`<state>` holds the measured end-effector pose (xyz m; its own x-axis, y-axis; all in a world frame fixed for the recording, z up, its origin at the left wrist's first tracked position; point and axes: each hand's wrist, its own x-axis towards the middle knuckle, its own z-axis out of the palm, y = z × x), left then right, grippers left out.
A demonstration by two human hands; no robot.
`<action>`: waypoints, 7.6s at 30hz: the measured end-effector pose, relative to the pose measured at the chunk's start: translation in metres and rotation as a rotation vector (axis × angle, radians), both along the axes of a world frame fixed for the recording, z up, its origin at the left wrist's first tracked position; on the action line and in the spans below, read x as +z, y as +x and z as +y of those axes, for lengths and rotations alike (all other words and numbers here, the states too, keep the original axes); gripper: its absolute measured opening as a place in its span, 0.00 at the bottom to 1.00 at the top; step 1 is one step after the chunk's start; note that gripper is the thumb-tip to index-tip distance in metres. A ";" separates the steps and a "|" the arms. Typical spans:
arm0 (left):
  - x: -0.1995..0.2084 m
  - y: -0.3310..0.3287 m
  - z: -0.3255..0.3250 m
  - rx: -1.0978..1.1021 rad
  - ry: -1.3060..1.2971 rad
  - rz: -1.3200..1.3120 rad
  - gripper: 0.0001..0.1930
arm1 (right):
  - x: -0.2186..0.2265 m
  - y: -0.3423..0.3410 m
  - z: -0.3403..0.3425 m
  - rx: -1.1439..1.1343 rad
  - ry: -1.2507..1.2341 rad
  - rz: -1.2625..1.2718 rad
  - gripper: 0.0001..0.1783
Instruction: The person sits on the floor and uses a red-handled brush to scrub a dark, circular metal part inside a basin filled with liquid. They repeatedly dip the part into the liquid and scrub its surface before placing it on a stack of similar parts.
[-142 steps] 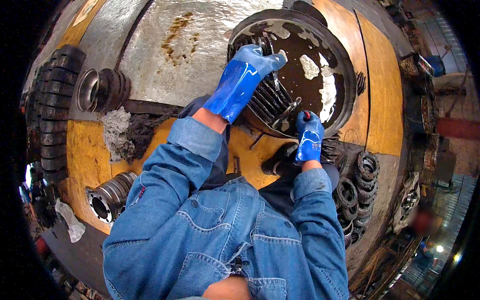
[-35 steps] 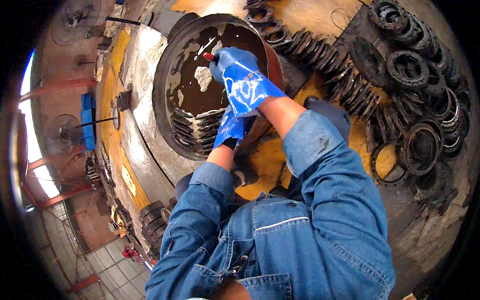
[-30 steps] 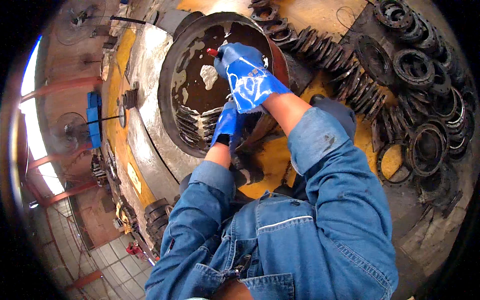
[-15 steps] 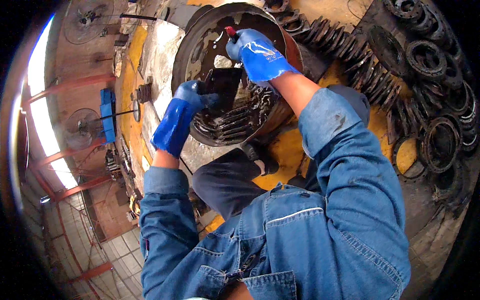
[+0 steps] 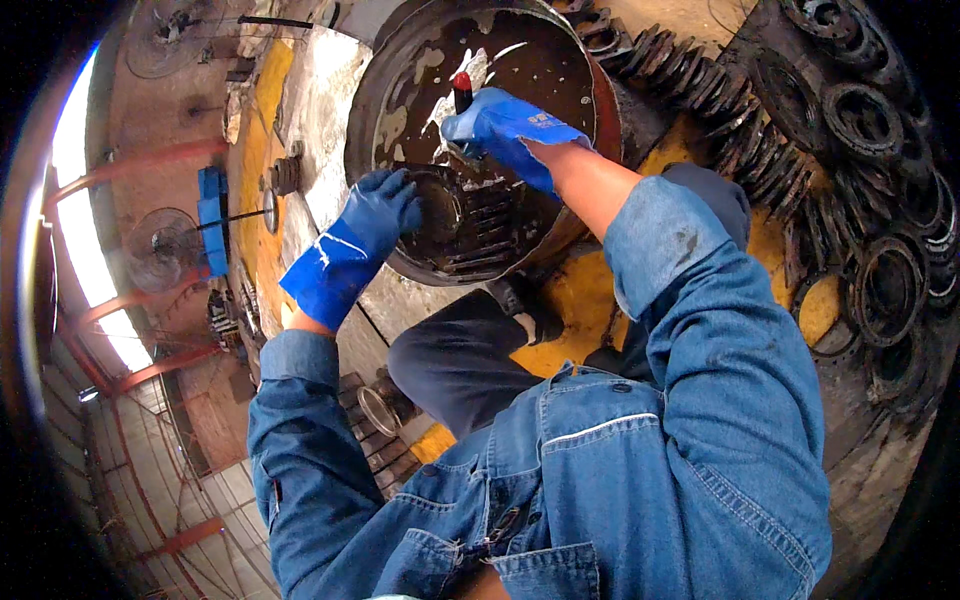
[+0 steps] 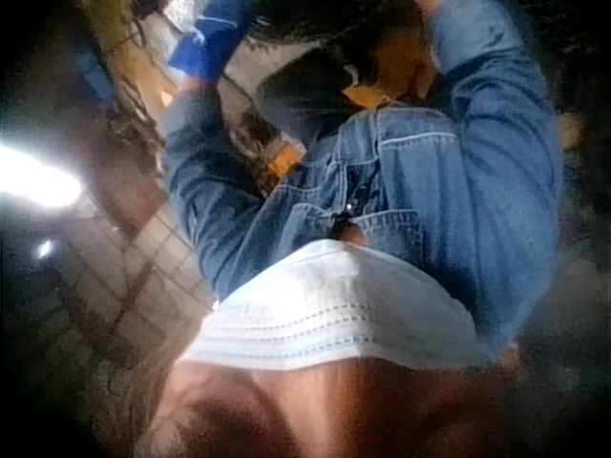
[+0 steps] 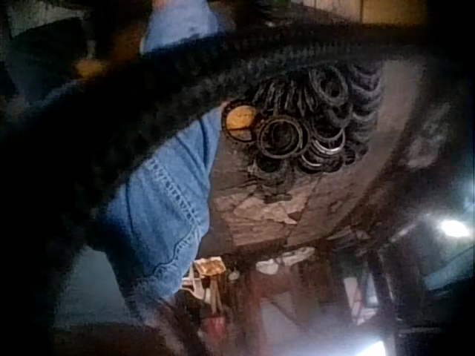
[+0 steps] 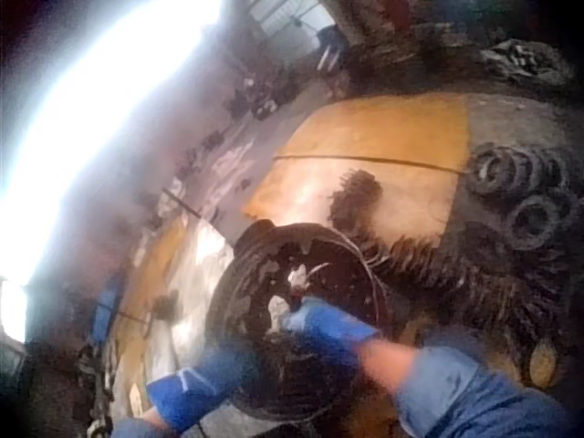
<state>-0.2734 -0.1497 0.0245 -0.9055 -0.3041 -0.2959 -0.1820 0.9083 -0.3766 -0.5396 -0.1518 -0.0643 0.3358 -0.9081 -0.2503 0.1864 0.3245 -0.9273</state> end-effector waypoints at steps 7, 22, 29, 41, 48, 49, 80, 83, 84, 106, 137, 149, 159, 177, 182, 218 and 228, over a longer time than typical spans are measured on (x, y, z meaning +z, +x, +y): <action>-0.021 0.029 0.025 0.027 -0.040 0.198 0.14 | -0.008 0.022 0.013 0.091 0.033 -0.216 0.18; -0.118 0.081 0.062 1.474 0.907 1.821 0.20 | -0.069 0.020 -0.046 -0.138 0.027 0.458 0.24; -0.099 0.066 0.062 1.368 1.212 1.979 0.23 | -0.071 0.023 -0.027 -0.145 -0.044 0.718 0.24; -0.073 0.048 0.069 1.887 0.594 1.485 0.32 | 0.005 0.099 0.005 0.281 -0.379 0.061 0.18; -0.132 0.088 0.066 1.627 0.570 1.764 0.24 | -0.006 0.087 -0.023 -0.029 -0.143 0.405 0.17; -0.139 0.094 0.062 1.631 0.560 1.749 0.22 | 0.007 0.080 -0.024 -0.042 -0.102 0.499 0.17; -0.082 0.043 0.067 1.653 0.684 1.799 0.35 | -0.003 0.088 0.023 -0.205 -0.226 -0.036 0.15; -0.081 0.037 0.065 1.638 0.711 1.812 0.36 | -0.015 0.096 0.021 -0.022 -0.383 0.000 0.15; -0.082 0.037 0.066 1.638 0.700 1.824 0.36 | -0.012 0.104 0.031 -0.045 -0.381 -0.011 0.15; -0.071 0.031 0.070 1.576 0.751 1.926 0.41 | -0.022 0.041 0.026 0.543 -1.092 1.037 0.10; -0.094 0.050 0.059 1.718 0.460 1.640 0.43 | -0.017 0.116 0.046 0.173 -0.497 0.009 0.13; -0.087 0.047 0.063 1.546 0.828 1.926 0.38 | -0.022 0.072 0.056 0.488 -1.219 0.325 0.13; -0.089 0.052 0.061 1.571 0.784 1.857 0.39 | -0.031 0.040 0.032 0.442 -1.137 0.421 0.11; -0.082 0.047 0.062 1.692 0.479 1.630 0.40 | -0.026 0.066 0.011 -0.150 0.032 0.061 0.26; -0.083 0.042 0.063 1.667 0.456 1.616 0.39 | -0.040 0.056 0.016 -0.005 0.221 0.314 0.26; -0.073 0.025 0.060 1.566 0.460 1.577 0.38 | -0.074 0.004 0.001 -0.133 0.007 0.881 0.22; -0.053 0.006 0.071 1.609 0.503 1.614 0.34 | -0.004 0.060 0.029 0.246 -1.274 0.206 0.15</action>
